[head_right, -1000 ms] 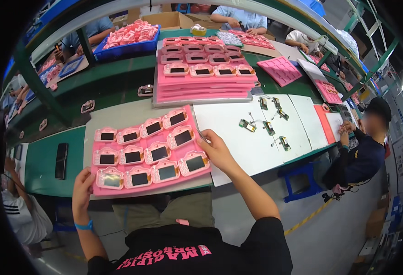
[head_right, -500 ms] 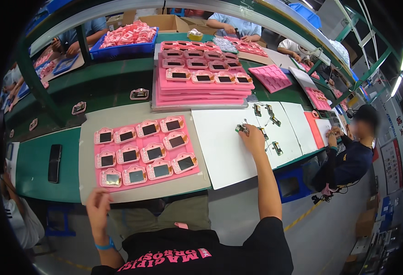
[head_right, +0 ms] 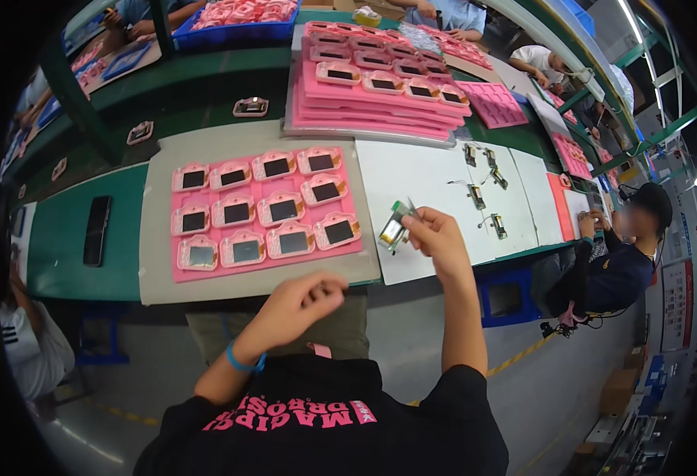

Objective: The recorder is assembling electronic components by applying a tool to circuit boards and placing them into a pink tray.

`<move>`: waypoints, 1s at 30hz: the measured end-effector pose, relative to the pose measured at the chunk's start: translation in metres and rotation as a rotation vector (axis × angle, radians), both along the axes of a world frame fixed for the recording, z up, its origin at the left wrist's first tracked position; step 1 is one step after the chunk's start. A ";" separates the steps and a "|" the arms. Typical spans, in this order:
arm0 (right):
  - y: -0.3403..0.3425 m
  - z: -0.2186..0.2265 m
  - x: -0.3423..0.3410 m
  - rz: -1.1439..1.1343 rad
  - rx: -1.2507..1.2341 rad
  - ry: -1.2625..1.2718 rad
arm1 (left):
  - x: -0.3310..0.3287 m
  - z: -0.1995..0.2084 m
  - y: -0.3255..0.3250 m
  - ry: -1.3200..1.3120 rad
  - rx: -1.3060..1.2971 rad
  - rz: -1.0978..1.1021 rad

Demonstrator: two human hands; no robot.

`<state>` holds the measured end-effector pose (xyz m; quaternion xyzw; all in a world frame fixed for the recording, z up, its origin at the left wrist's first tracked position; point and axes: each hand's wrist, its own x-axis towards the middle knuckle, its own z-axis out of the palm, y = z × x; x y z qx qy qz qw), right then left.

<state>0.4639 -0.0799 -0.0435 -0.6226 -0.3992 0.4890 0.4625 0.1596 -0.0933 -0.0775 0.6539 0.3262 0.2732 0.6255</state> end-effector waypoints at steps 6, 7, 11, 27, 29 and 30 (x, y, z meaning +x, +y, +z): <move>-0.044 -0.027 -0.069 0.453 0.023 0.004 | -0.007 -0.040 0.001 -0.148 -0.216 -0.017; -0.049 -0.033 -0.076 0.487 -0.014 0.024 | -0.015 -0.044 -0.004 -0.130 -0.271 -0.058; -0.074 -0.041 -0.088 0.600 -0.088 -0.023 | -0.038 -0.062 -0.027 -0.207 -0.379 0.003; -0.039 0.003 -0.084 0.883 0.137 -0.466 | -0.054 -0.079 -0.050 -0.167 -0.469 -0.512; -0.003 -0.008 -0.016 0.564 0.115 -0.493 | -0.050 -0.089 -0.044 -0.169 -0.556 -0.467; 0.017 -0.020 0.039 0.330 0.171 -0.479 | -0.041 -0.094 -0.037 -0.162 -0.589 -0.480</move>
